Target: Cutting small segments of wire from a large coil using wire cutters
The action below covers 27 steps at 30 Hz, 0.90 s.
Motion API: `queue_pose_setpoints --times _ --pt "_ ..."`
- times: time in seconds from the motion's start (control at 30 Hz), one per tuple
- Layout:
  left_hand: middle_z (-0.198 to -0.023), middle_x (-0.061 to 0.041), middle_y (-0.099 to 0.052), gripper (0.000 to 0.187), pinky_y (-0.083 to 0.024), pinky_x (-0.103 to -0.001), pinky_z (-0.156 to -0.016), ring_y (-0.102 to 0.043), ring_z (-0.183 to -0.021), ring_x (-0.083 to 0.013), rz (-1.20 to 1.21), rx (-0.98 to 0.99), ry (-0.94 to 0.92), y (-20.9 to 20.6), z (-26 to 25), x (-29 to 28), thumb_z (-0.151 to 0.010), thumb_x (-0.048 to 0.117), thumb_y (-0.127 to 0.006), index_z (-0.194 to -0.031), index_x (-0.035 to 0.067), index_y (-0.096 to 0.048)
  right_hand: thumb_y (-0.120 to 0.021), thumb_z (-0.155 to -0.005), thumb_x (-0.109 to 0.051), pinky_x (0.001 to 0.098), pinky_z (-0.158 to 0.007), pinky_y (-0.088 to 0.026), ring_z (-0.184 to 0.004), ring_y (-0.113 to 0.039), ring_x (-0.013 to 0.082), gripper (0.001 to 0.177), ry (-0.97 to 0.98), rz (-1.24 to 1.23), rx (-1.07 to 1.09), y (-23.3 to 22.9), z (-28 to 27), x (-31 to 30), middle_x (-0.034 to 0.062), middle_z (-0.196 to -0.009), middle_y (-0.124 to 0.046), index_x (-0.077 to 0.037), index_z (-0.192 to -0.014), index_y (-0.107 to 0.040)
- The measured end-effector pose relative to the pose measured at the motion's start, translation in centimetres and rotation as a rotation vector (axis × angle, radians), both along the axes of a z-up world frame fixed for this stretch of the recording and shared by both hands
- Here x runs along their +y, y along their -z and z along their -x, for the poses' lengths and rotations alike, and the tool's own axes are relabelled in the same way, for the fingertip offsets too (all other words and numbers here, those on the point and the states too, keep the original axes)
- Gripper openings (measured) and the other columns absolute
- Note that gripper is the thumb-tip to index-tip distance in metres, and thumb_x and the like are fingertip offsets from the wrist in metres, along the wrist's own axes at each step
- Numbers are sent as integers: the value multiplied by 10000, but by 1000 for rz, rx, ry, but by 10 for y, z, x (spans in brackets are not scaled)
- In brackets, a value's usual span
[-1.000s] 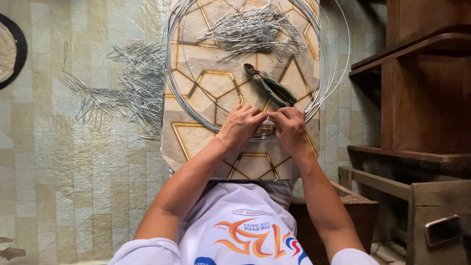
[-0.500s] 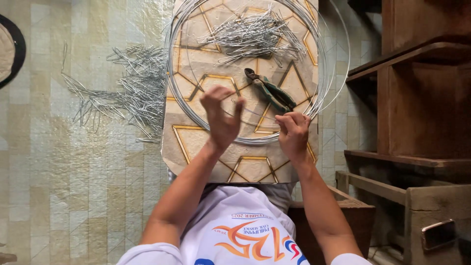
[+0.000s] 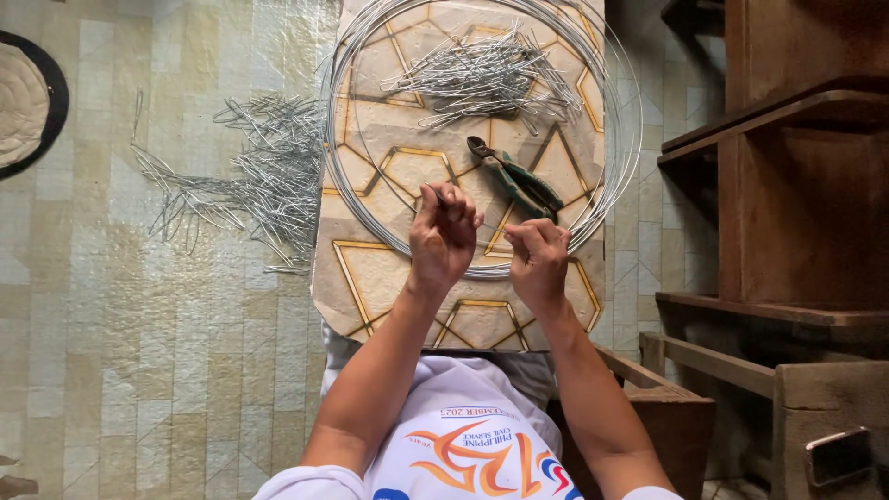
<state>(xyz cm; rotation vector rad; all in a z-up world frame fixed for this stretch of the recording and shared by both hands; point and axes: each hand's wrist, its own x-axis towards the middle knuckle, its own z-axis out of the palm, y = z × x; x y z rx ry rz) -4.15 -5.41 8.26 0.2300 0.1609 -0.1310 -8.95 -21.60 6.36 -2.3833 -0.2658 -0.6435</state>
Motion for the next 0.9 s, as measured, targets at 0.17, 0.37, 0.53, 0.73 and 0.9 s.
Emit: queue_pose_setpoints --times 0.17,0.37,0.53,0.73,0.9 --pt "-705 44 -260 415 -392 -305 -660 -345 -640 -132 27 14 -5 -7 0 2 -1090 491 -401 -834 165 -424 -780 -926 -120 332 -897 -419 -889 -683 178 60 -22 -24 26 -4 0 1 -31 -872 -639 -167 -962 -769" --pt "-657 74 -205 446 -276 -232 -500 -246 -541 -92 82 105 -92 -9 -10 1 -1086 503 -395 -762 199 -362 -780 -934 -156 302 -889 -435 -801 -668 162 70 -83 -38 72 -27 -2 10 -30 -865 -636 -180 -999 -769" --pt "-632 97 -149 465 -193 -220 -420 -172 -491 -73 52 187 -163 -7 -16 3 -1084 516 -383 -727 225 -323 -789 -921 -166 284 -860 -464 -742 -674 140 160 -150 -125 157 -36 -3 12 -48 -861 -661 -203 -1076 -775" --pt "-642 104 -130 456 -161 -203 -413 -147 -496 -65 -19 222 -228 -4 -17 1 -1090 503 -389 -728 240 -301 -820 -886 -125 273 -804 -480 -697 -661 132 253 -193 -67 100 -42 -5 11 -41 -868 -676 -184 -1127 -767" --pt "-629 93 -142 449 -169 -213 -403 -155 -483 -75 -72 209 -250 -6 -15 -1 -1095 499 -385 -741 229 -328 -793 -907 -103 280 -759 -496 -744 -692 159 239 -195 83 -23 -37 -5 9 -23 -917 -699 -191 -1128 -781"
